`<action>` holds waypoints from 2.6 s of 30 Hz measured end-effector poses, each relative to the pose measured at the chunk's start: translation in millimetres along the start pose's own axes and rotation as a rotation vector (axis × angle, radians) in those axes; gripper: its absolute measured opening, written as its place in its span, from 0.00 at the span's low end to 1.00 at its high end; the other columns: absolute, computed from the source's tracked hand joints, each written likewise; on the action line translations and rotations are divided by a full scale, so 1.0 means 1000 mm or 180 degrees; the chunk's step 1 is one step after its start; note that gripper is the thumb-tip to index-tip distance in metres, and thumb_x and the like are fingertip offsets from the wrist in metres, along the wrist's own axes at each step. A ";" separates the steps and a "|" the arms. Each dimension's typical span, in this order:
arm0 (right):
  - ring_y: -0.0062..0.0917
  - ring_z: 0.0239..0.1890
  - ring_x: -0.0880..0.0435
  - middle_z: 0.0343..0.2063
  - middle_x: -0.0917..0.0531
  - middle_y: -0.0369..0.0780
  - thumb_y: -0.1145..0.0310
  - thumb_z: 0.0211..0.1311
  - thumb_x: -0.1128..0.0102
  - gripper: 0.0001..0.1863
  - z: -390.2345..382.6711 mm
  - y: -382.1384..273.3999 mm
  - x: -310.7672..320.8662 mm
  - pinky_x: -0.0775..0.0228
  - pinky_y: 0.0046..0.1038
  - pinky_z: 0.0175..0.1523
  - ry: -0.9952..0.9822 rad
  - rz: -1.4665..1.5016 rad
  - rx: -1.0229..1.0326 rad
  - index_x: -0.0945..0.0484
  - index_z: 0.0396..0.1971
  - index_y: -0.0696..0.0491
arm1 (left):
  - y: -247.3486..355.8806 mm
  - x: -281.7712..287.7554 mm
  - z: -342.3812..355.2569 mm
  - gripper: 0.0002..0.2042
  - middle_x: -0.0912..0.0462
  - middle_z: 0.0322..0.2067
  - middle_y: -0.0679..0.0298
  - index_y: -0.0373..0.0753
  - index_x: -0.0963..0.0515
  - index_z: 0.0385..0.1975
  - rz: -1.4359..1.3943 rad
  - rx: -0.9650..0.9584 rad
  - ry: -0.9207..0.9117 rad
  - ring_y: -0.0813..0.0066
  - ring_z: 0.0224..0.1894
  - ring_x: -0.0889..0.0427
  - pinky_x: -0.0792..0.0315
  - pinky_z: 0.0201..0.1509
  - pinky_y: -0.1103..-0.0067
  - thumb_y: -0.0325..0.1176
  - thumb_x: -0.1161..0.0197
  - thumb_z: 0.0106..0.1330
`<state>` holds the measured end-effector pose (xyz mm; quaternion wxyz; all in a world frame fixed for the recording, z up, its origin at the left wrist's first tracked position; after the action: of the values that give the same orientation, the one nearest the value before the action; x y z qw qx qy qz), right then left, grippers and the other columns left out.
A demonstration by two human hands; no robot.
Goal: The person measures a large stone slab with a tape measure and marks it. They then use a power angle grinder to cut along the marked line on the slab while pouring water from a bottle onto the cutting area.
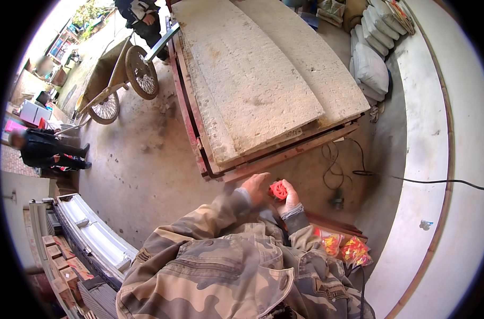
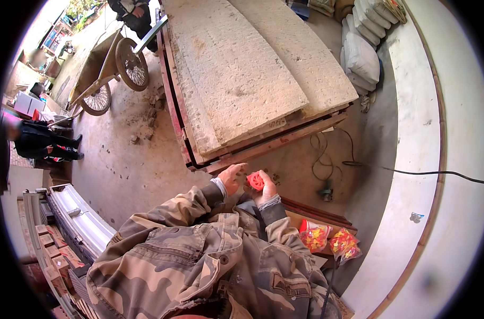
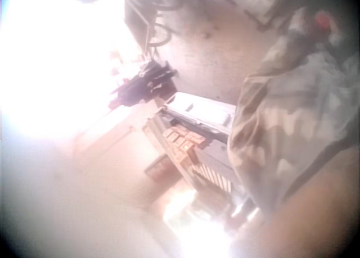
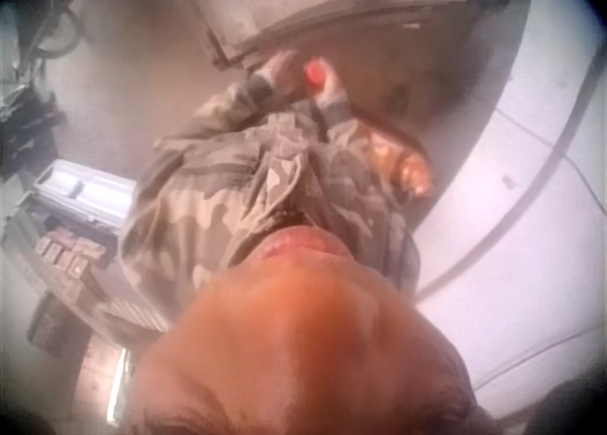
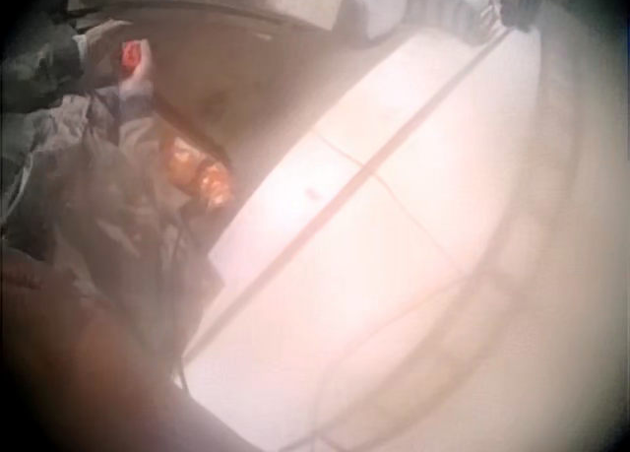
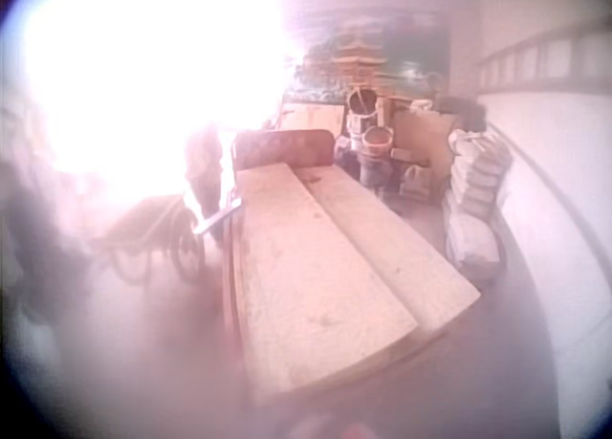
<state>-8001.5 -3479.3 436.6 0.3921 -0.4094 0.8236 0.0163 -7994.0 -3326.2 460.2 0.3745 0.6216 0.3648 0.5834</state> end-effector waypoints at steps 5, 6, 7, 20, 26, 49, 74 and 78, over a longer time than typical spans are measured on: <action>0.31 0.36 0.20 0.34 0.19 0.39 0.54 0.63 0.44 0.16 0.011 0.002 0.013 0.24 0.37 0.42 0.0107 0.0018 -0.0233 0.24 0.40 0.51 | 0.041 0.014 0.004 0.12 0.17 0.32 0.52 0.35 0.18 0.35 0.0208 0.0139 -0.0468 0.57 0.35 0.17 0.24 0.41 0.71 0.34 0.35 0.53; 0.31 0.35 0.20 0.34 0.19 0.39 0.54 0.63 0.46 0.16 0.013 0.005 0.013 0.24 0.37 0.41 0.0154 -0.0019 -0.0235 0.23 0.40 0.51 | 0.042 0.018 0.003 0.12 0.17 0.30 0.52 0.35 0.18 0.34 0.0212 0.0244 -0.0443 0.57 0.34 0.17 0.24 0.40 0.71 0.35 0.34 0.53; 0.30 0.34 0.20 0.34 0.19 0.38 0.53 0.63 0.46 0.16 0.013 0.008 0.014 0.24 0.36 0.39 0.0185 -0.0117 -0.0266 0.23 0.40 0.50 | 0.042 0.021 0.003 0.12 0.18 0.29 0.52 0.35 0.18 0.32 0.0211 0.0344 -0.0421 0.57 0.33 0.17 0.24 0.39 0.71 0.35 0.33 0.52; 0.38 0.50 0.22 0.50 0.25 0.49 0.45 0.68 0.55 0.34 -0.058 -0.020 -0.073 0.31 0.33 0.54 -0.1167 -0.4465 0.3052 0.37 0.62 0.58 | 0.060 0.030 0.008 0.16 0.18 0.28 0.45 0.33 0.24 0.30 0.0600 0.0615 -0.0732 0.47 0.36 0.18 0.25 0.39 0.64 0.43 0.37 0.55; 0.32 0.40 0.19 0.38 0.19 0.44 0.54 0.68 0.51 0.27 -0.025 -0.017 -0.003 0.28 0.31 0.47 -0.1040 -0.4808 0.1931 0.35 0.60 0.57 | 0.087 0.088 0.037 0.17 0.19 0.25 0.46 0.31 0.22 0.27 0.0444 0.0183 -0.0593 0.55 0.30 0.18 0.25 0.35 0.67 0.43 0.36 0.51; 0.28 0.32 0.17 0.31 0.15 0.46 0.63 0.60 0.44 0.14 0.098 -0.018 -0.071 0.27 0.31 0.41 -0.0212 -0.5620 0.1670 0.17 0.37 0.58 | -0.071 0.113 0.185 0.21 0.18 0.38 0.47 0.33 0.34 0.48 -0.3648 0.2010 -0.0032 0.54 0.35 0.16 0.20 0.41 0.63 0.48 0.59 0.74; 0.18 0.31 0.19 0.28 0.16 0.37 0.65 0.65 0.46 0.12 0.027 -0.015 -0.035 0.27 0.22 0.37 0.1120 -0.3274 -0.0556 0.18 0.36 0.57 | -0.160 0.324 0.449 0.13 0.18 0.35 0.41 0.27 0.30 0.46 -0.3420 0.1699 0.0939 0.48 0.31 0.15 0.20 0.32 0.61 0.28 0.55 0.66; 0.18 0.31 0.19 0.28 0.16 0.37 0.65 0.65 0.46 0.12 0.044 -0.001 -0.043 0.27 0.21 0.37 0.0995 -0.3081 -0.0658 0.17 0.37 0.58 | -0.192 0.310 0.443 0.21 0.19 0.45 0.47 0.35 0.30 0.52 -0.2131 0.1556 0.0566 0.51 0.44 0.18 0.24 0.42 0.58 0.46 0.53 0.70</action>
<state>-7957.6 -3436.2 434.7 0.1846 -0.7776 0.5828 -0.1470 -7538.8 -2980.3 411.9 0.3520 0.4866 0.7050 0.3772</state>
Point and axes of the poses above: each hand's wrist, its own z-axis towards the middle knuckle, its own x-axis out of the back of the hand, y = z × x, the point moved 5 cm from there along z, towards the middle knuckle
